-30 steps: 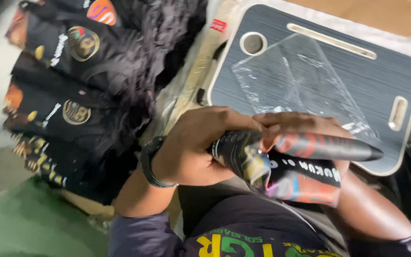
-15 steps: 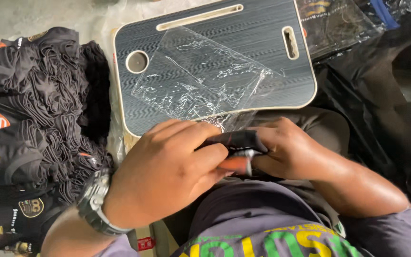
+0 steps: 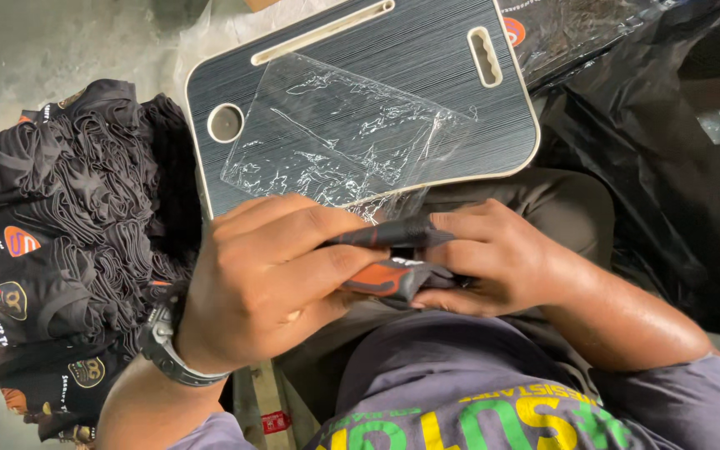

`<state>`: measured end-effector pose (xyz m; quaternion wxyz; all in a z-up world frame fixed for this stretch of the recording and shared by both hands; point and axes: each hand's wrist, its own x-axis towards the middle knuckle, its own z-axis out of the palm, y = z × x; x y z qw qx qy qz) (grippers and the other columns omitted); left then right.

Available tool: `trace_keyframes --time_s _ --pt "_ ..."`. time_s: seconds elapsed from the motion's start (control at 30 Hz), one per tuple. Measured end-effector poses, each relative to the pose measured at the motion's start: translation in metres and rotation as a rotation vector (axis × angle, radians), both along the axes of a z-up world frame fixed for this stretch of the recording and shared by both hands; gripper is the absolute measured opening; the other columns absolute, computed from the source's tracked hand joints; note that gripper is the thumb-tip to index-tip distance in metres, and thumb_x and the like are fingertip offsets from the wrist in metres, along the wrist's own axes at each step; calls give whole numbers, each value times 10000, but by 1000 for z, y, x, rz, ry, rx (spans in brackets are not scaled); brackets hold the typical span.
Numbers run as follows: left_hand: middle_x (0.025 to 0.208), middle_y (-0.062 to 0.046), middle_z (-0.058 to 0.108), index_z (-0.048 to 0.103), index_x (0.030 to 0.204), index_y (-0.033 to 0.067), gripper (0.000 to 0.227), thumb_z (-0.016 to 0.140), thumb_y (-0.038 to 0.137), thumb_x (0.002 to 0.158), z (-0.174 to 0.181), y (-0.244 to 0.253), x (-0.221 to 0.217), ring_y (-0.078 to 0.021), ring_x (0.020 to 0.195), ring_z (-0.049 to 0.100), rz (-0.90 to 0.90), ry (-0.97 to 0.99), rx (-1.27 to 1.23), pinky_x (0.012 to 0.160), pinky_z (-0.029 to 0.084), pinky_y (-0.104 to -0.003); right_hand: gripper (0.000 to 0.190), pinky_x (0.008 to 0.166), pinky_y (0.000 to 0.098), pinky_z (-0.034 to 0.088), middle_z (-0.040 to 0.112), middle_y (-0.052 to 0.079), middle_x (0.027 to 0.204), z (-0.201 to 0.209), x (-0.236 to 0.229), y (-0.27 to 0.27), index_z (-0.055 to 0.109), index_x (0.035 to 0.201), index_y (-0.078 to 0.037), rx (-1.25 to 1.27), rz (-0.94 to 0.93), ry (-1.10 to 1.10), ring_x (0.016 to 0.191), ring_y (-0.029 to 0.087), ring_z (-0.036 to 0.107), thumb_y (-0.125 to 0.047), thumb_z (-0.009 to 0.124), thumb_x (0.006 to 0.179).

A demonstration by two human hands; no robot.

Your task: The person packages clothes by picking up individual garments from a stack, folding them, and placing them into clear plastic bags on a small table.

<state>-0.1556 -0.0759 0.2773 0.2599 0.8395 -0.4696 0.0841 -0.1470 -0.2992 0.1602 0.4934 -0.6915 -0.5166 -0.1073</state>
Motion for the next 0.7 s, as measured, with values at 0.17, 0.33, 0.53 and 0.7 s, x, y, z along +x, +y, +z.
trace_keyframes --time_s 0.17,0.33,0.53,0.7 --pt "868 -125 608 636 850 22 229 508 188 942 -10 0 17 -252 663 554 42 40 -119 609 428 -337 231 467 351 424 605 158 1029 -19 0 -10 580 1052 -72 -161 68 177 618 339 582 -191 655 869" --pt "1301 -105 591 522 1290 56 547 390 486 979 -70 13 57 -200 1124 609 92 401 -305 881 475 -280 300 768 285 480 632 131 1037 -59 6 -46 574 1156 2 -159 -114 385 888 218 636 -61 614 865" --pt "905 -57 597 622 988 170 292 465 404 914 -285 32 84 -287 682 578 491 269 -36 515 403 -421 197 727 353 402 587 147 852 -74 -5 -113 602 1086 0 -530 -686 421 784 278 533 -61 624 900" --pt "1197 -94 527 612 1038 197 640 633 726 680 -293 3 54 -333 1106 479 639 320 237 852 373 -511 281 736 340 410 590 150 865 -82 -12 -122 610 1162 -8 -562 -771 523 793 253 543 -59 616 885"
